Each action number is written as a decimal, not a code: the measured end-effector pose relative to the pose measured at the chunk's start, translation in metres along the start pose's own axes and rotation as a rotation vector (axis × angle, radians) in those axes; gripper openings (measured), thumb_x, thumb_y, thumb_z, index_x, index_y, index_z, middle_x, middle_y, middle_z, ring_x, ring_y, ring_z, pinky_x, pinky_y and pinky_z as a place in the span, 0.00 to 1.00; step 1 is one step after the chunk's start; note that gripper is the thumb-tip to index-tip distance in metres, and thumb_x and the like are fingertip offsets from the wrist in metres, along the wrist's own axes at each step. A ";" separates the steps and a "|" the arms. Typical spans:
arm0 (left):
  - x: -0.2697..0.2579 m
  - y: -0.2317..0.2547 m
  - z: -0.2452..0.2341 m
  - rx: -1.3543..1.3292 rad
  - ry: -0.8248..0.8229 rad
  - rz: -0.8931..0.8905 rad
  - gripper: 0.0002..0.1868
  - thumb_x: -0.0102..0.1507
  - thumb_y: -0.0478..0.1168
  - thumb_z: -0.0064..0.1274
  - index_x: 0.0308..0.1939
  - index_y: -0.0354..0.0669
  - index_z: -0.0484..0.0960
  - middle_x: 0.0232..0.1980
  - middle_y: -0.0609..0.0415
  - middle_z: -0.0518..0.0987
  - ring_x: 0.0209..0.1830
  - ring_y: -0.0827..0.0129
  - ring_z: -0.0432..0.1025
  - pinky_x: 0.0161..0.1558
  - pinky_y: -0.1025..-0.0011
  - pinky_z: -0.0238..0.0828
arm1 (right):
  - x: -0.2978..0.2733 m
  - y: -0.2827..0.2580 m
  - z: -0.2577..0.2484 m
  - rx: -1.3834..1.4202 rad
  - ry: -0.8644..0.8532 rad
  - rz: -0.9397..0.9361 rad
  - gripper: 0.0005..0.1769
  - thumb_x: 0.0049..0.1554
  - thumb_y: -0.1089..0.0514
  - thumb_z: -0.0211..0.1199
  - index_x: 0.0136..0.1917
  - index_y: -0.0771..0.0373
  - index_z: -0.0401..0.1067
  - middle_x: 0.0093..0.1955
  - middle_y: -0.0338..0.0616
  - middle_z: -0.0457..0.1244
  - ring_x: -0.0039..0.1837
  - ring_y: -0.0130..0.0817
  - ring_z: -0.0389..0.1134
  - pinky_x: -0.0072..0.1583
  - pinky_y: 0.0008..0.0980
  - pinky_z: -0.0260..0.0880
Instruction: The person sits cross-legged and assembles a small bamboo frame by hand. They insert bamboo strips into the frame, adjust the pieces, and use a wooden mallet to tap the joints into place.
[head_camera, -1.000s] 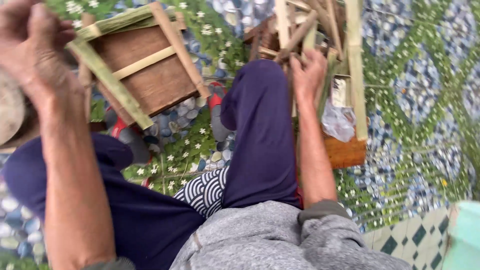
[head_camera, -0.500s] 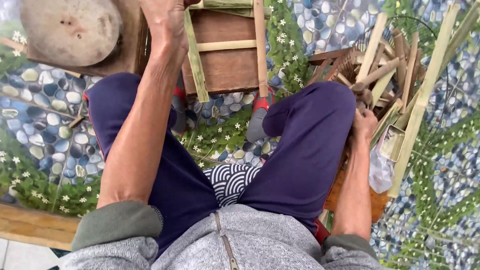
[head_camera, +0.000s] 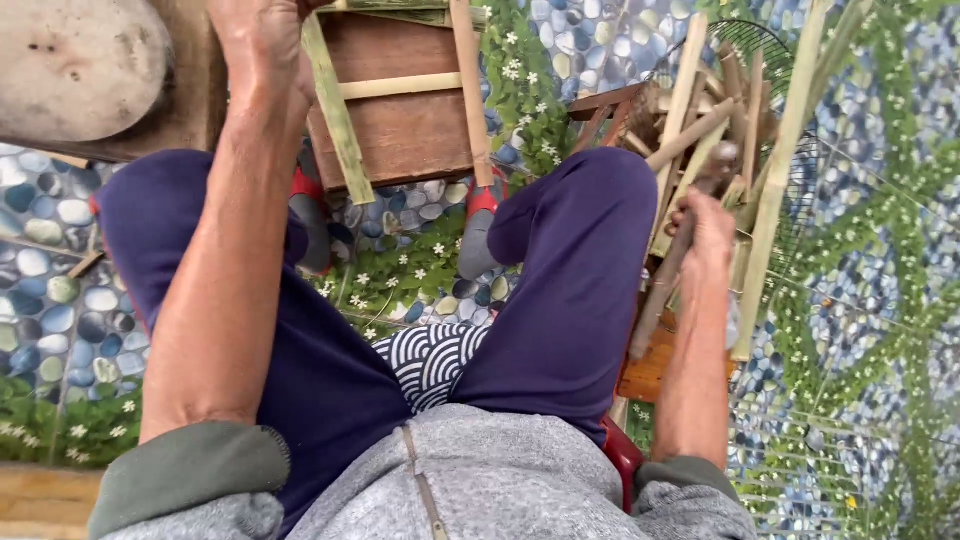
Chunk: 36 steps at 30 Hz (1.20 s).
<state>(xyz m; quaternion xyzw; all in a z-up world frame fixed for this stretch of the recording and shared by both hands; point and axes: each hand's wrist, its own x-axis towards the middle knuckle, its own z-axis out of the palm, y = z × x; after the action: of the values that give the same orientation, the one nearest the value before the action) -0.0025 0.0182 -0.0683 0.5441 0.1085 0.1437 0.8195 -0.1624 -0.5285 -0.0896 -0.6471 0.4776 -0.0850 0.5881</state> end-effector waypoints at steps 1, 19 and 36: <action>0.000 0.003 -0.006 0.011 -0.002 -0.006 0.08 0.64 0.24 0.59 0.40 0.41 0.81 0.31 0.56 0.80 0.29 0.69 0.79 0.32 0.71 0.79 | -0.015 -0.017 0.003 -0.001 -0.010 0.011 0.07 0.51 0.60 0.70 0.42 0.54 0.74 0.33 0.38 0.66 0.29 0.24 0.64 0.29 0.25 0.59; -0.040 -0.030 0.061 0.395 -0.203 -0.227 0.10 0.64 0.22 0.50 0.37 0.40 0.80 0.34 0.53 0.82 0.27 0.73 0.78 0.32 0.80 0.86 | -0.137 -0.096 0.205 0.589 -0.824 0.107 0.21 0.64 0.50 0.54 0.61 0.68 0.73 0.42 0.45 0.68 0.32 0.25 0.66 0.31 0.24 0.67; -0.028 -0.182 0.076 0.676 -0.296 0.101 0.05 0.58 0.32 0.58 0.32 0.48 0.82 0.31 0.64 0.83 0.31 0.77 0.78 0.35 0.74 0.80 | -0.136 -0.113 0.212 0.438 -0.748 -0.127 0.15 0.60 0.48 0.63 0.49 0.62 0.72 0.44 0.48 0.70 0.35 0.28 0.68 0.33 0.26 0.70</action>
<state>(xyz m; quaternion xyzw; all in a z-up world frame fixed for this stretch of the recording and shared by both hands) 0.0181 -0.1245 -0.2066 0.8037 0.0035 0.0597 0.5921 -0.0334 -0.3031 0.0050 -0.5215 0.1615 0.0199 0.8376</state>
